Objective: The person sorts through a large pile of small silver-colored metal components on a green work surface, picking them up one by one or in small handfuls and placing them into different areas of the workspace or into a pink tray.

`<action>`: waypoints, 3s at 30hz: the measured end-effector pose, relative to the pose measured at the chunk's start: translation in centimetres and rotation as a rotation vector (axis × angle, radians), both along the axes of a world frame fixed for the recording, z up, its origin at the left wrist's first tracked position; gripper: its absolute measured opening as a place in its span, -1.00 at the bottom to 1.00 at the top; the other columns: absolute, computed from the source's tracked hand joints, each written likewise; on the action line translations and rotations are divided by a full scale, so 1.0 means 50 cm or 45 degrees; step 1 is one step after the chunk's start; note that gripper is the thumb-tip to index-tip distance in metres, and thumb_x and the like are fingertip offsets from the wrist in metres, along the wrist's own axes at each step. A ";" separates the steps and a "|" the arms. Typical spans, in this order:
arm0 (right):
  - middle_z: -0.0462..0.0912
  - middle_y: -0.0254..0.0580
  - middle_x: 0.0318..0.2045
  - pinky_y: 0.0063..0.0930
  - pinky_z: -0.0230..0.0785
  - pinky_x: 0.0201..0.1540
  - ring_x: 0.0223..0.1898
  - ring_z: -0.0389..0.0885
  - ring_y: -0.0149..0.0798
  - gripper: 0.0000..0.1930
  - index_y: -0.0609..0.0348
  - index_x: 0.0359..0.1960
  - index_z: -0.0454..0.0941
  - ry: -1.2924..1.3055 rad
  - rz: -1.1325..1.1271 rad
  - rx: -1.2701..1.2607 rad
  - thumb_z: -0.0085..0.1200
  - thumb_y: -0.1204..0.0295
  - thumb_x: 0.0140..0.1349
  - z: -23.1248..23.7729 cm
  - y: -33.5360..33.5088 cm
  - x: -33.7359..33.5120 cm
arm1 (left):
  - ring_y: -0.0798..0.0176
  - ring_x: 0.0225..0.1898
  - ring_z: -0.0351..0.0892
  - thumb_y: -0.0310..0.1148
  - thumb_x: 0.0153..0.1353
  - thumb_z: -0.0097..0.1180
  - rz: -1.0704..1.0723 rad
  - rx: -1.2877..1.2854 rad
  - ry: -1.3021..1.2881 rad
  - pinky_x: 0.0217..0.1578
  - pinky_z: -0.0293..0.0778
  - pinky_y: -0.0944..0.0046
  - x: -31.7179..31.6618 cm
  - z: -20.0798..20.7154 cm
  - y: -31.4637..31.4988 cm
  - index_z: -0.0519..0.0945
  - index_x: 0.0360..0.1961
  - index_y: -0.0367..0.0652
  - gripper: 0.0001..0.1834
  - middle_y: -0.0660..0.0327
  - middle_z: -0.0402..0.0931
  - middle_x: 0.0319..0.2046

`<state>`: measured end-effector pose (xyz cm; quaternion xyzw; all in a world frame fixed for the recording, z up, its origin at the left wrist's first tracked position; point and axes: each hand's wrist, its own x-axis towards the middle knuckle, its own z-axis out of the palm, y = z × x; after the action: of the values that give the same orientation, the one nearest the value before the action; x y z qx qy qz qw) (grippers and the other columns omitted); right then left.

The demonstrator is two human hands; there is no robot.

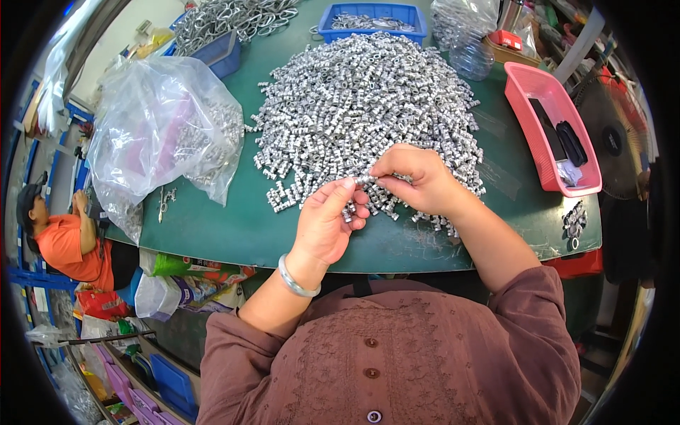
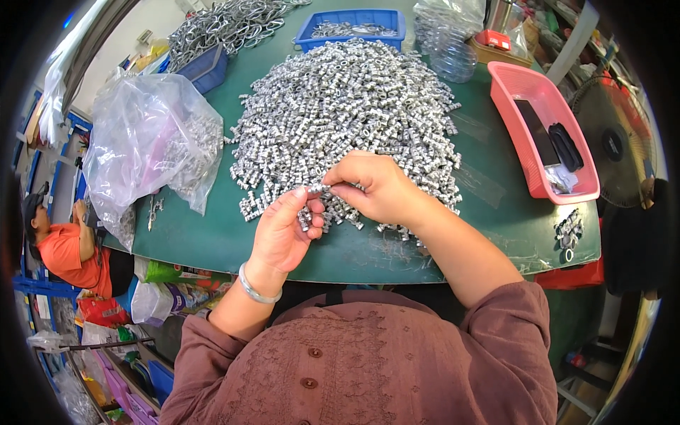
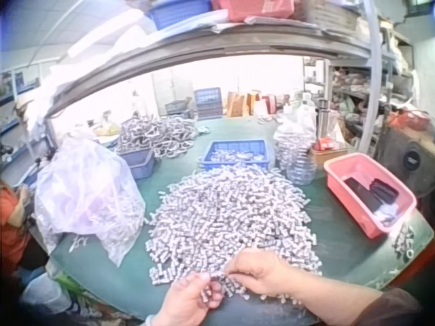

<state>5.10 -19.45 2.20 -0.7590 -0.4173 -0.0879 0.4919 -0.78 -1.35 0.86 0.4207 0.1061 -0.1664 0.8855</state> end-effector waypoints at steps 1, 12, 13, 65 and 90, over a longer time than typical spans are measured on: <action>0.54 -0.23 -0.48 -0.45 0.36 -0.33 -0.40 0.51 -0.22 -0.84 0.20 -0.40 0.52 -0.001 0.002 0.000 0.12 0.60 -0.10 0.001 0.001 0.000 | 0.36 -0.53 0.41 -0.31 0.15 0.01 0.010 -0.002 -0.011 -0.56 0.32 0.45 -0.001 -0.001 0.000 0.47 -0.30 -0.18 -0.83 0.22 0.46 -0.48; 0.52 -0.22 -0.47 -0.41 0.33 -0.29 -0.37 0.48 -0.19 -0.79 0.18 -0.37 0.50 0.020 -0.063 0.018 0.12 0.60 -0.12 0.001 0.001 0.003 | 0.41 -0.46 0.40 -0.43 0.18 -0.05 0.042 -0.076 -0.178 -0.47 0.33 0.46 0.002 -0.007 0.000 0.45 -0.22 -0.17 -0.85 0.26 0.44 -0.44; 0.52 -0.22 -0.47 -0.41 0.33 -0.29 -0.37 0.48 -0.19 -0.79 0.18 -0.37 0.50 0.020 -0.064 0.018 0.12 0.60 -0.12 -0.001 -0.003 0.008 | 0.41 -0.44 0.39 -0.43 0.18 -0.06 0.027 -0.076 -0.220 -0.45 0.33 0.45 0.002 -0.008 -0.001 0.45 -0.21 -0.18 -0.84 0.26 0.44 -0.43; 0.56 -0.30 -0.41 -0.62 0.35 -0.25 -0.35 0.49 -0.50 -0.85 0.30 -0.29 0.50 1.094 0.233 0.415 0.06 0.54 0.09 0.003 -0.006 0.001 | 0.37 -0.52 0.41 -0.27 0.20 -0.06 -0.184 -0.066 -0.028 -0.59 0.29 0.46 0.003 0.011 -0.024 0.47 -0.36 -0.19 -0.80 0.26 0.44 -0.47; 0.41 -0.31 -0.38 -0.35 0.14 -0.14 -0.22 0.32 -0.19 -0.86 0.13 -0.55 0.51 -0.254 -0.141 -0.774 0.15 0.48 -0.24 0.003 -0.027 0.009 | 0.16 -0.29 0.41 -0.32 0.07 -0.10 -0.205 -0.453 -0.141 -0.44 0.36 0.31 0.007 -0.011 0.011 0.46 -0.28 -0.24 -0.75 0.09 0.40 -0.29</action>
<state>5.53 -20.79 2.37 -0.8804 -0.4287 -0.0598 0.1938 -0.42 -0.79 0.33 0.2732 -0.0077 -0.2293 0.9342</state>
